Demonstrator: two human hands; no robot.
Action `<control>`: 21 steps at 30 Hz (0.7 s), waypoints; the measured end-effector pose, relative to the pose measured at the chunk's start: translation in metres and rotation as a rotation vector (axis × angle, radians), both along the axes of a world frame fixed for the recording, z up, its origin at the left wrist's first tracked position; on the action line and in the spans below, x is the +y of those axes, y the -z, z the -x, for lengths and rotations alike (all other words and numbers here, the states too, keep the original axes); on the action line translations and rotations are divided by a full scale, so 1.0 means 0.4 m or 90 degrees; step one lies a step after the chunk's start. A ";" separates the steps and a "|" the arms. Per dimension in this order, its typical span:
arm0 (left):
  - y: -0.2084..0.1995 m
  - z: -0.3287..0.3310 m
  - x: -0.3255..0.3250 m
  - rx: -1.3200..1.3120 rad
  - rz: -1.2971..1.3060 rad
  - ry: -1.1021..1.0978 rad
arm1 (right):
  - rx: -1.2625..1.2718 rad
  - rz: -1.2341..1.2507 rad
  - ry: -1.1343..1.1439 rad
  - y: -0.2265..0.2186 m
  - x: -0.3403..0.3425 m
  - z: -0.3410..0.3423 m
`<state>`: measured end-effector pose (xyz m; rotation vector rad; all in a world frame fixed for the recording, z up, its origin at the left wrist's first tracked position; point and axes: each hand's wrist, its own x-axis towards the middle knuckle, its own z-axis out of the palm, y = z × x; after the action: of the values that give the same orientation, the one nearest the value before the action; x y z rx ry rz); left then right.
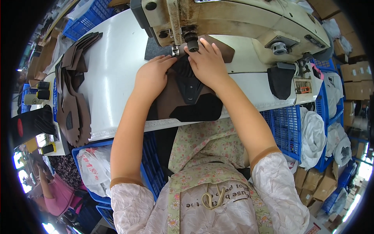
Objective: Sewing together components of a shoe upper using an industrial sewing machine.
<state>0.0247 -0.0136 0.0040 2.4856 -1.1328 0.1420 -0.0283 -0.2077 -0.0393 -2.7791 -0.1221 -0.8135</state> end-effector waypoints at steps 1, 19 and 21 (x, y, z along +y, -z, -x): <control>-0.004 0.001 0.001 0.002 0.008 0.001 | 0.000 -0.002 0.001 -0.006 0.002 0.004; 0.009 0.078 -0.044 -0.020 -0.005 -0.094 | 0.040 -0.031 -0.032 -0.018 -0.025 0.026; 0.012 0.087 -0.051 -0.023 -0.014 -0.107 | 0.048 -0.027 -0.074 -0.018 -0.041 0.019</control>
<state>-0.0102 -0.0341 -0.0009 2.6051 -0.9432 0.2241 -0.0361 -0.2242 -0.0320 -2.7299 -0.2465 -0.6734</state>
